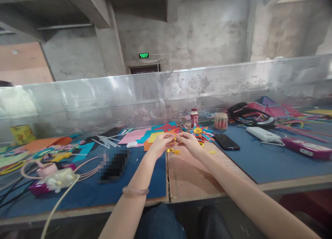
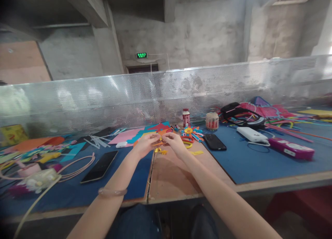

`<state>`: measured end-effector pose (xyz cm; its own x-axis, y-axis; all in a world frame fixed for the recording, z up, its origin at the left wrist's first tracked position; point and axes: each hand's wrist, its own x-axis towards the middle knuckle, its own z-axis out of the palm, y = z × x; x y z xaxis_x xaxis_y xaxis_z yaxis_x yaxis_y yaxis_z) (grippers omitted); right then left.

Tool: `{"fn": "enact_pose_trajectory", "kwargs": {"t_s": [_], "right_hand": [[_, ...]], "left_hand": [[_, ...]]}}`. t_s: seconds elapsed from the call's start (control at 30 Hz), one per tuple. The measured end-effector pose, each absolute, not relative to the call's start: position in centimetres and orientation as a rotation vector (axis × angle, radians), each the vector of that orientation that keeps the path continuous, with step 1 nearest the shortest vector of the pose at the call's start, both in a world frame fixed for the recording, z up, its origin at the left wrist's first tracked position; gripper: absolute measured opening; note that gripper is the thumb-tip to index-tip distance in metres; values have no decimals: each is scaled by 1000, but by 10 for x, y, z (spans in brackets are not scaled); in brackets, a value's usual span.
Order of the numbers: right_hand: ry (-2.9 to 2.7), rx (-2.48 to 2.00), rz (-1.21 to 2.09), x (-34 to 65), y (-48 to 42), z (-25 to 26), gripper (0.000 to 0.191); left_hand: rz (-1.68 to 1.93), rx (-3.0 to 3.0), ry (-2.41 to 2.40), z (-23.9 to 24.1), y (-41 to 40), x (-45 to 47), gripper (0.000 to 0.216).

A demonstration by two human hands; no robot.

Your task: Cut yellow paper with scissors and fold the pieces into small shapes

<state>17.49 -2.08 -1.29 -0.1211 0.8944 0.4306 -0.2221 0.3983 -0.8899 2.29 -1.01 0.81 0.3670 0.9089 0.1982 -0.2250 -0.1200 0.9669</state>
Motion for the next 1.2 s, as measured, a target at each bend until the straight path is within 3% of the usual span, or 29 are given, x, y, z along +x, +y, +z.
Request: {"fn": "enact_pose_trajectory", "kwargs": {"t_s": [1.2], "right_hand": [[-1397,-621,1059,175,-25,-10,23]], "left_hand": [[1105,1236,675,10,-11,24,17]]}}
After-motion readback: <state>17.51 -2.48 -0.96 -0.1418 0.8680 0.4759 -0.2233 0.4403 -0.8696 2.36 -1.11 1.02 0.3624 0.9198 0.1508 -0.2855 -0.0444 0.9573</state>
